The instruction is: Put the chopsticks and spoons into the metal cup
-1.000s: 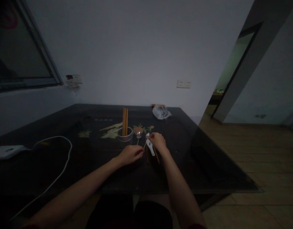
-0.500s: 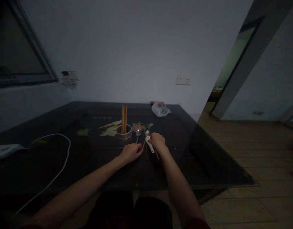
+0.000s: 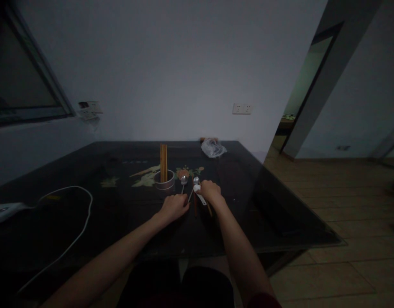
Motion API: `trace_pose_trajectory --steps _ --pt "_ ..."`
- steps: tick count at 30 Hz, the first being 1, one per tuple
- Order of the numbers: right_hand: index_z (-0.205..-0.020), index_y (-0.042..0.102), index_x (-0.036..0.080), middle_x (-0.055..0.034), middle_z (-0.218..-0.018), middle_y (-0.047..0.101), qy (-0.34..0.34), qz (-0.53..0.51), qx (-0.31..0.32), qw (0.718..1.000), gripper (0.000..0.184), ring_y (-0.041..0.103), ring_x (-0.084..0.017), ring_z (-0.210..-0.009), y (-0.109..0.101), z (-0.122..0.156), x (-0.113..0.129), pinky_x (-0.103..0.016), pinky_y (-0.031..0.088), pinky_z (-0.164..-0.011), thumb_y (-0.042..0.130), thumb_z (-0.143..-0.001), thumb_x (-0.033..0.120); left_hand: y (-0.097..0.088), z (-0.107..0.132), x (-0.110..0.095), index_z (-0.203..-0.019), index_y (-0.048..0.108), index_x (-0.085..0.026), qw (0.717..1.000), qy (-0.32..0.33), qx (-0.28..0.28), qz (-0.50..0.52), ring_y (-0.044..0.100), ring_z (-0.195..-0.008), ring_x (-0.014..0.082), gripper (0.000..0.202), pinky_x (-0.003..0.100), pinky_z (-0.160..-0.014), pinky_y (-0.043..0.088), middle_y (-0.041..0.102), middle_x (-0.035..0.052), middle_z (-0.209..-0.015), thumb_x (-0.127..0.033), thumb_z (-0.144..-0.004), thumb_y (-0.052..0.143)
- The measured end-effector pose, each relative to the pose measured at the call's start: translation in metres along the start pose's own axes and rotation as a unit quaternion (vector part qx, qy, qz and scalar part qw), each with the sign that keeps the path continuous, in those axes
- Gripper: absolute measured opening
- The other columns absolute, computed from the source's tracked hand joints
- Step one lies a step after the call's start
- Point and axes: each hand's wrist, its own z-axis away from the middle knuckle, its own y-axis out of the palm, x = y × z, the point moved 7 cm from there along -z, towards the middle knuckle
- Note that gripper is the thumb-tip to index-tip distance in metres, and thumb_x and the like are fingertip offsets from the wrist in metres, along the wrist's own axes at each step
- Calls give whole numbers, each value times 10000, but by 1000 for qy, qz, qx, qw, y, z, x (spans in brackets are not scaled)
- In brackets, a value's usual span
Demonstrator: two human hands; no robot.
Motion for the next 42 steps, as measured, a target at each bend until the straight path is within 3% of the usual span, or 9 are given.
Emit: trace_pose_trajectory --steps 8,14,24,33,42 --pt "-955 667 205 -127 -1099 665 8 40 61 997 367 620 -289 -1037 5 7 -2 -344 473 -784 663 -726 492 0 2 1 -945 586 -170 1000 -8 9 -5 656 -878 284 290 371 -722 486 679 120 -939 -389 -876 409" --pt "-993 667 190 -142 -1098 665 -7 52 73 996 399 618 -303 -1043 9 9 1 -357 477 -793 661 -726 486 1 0 1 -930 600 -167 1000 -3 3 -5 661 -860 284 316 368 -706 490 685 124 -919 -402 -874 396" --pt "-1057 643 175 -171 -1113 650 12 22 56 998 362 621 -285 -1040 11 2 -5 -312 475 -776 676 -731 327 6 -5 5 -905 621 -176 1000 -22 12 8 661 -865 271 310 359 -717 486 692 118 -908 -387 -862 398" --pt "-1053 649 141 -201 -1115 638 73 3 12 997 372 615 -306 -1047 -5 -1 -32 -329 477 -787 666 -747 351 4 -5 6 -886 638 -183 999 -35 26 29 655 -875 250 305 323 -728 476 690 101 -911 -397 -856 422" --pt "-1136 620 128 -213 -1137 627 114 5 12 993 438 603 -292 -1074 -5 -1 -49 -311 467 -810 681 -749 323 7 -8 9 -836 655 -200 997 -35 19 61 661 -843 240 285 316 -721 479 697 79 -877 -418 -835 472"
